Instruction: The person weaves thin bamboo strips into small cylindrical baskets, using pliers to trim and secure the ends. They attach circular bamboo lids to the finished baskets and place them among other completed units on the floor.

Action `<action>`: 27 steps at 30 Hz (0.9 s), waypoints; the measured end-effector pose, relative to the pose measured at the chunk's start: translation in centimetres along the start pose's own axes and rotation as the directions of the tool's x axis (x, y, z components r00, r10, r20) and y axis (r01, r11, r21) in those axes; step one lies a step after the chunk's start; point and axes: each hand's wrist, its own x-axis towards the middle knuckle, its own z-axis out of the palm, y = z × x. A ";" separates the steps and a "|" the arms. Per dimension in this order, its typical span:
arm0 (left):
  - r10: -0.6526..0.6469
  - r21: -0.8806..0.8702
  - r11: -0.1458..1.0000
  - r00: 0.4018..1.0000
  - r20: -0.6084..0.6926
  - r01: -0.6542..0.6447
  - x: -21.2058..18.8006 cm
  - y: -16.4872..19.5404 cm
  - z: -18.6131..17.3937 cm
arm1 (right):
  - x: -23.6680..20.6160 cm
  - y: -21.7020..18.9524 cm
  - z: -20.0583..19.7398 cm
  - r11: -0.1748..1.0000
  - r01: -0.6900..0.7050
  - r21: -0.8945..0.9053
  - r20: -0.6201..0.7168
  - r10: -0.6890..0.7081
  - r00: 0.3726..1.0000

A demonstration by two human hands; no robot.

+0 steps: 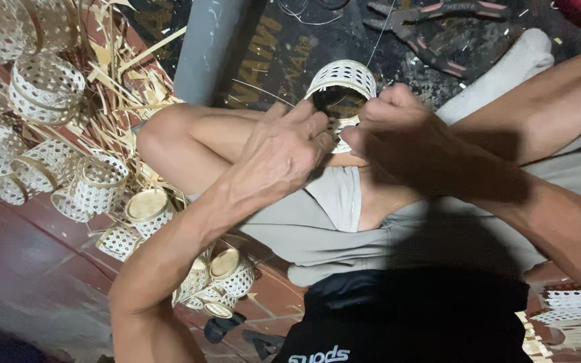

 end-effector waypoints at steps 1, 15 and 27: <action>0.006 0.003 1.000 1.000 -0.007 -0.006 -0.2 -0.1 0.0 | -0.1 0.1 0.0 1.000 0.003 -0.012 0.031 -0.003 1.000; 0.273 0.198 0.954 0.925 -0.263 -0.226 -2.0 -1.3 3.7 | 1.1 -0.5 -2.4 0.996 0.013 -0.086 0.181 0.003 0.984; 0.198 0.185 0.972 0.924 -0.326 -0.143 -1.7 -0.3 4.3 | -0.7 0.3 -1.2 0.960 0.081 -0.270 0.075 -0.063 0.995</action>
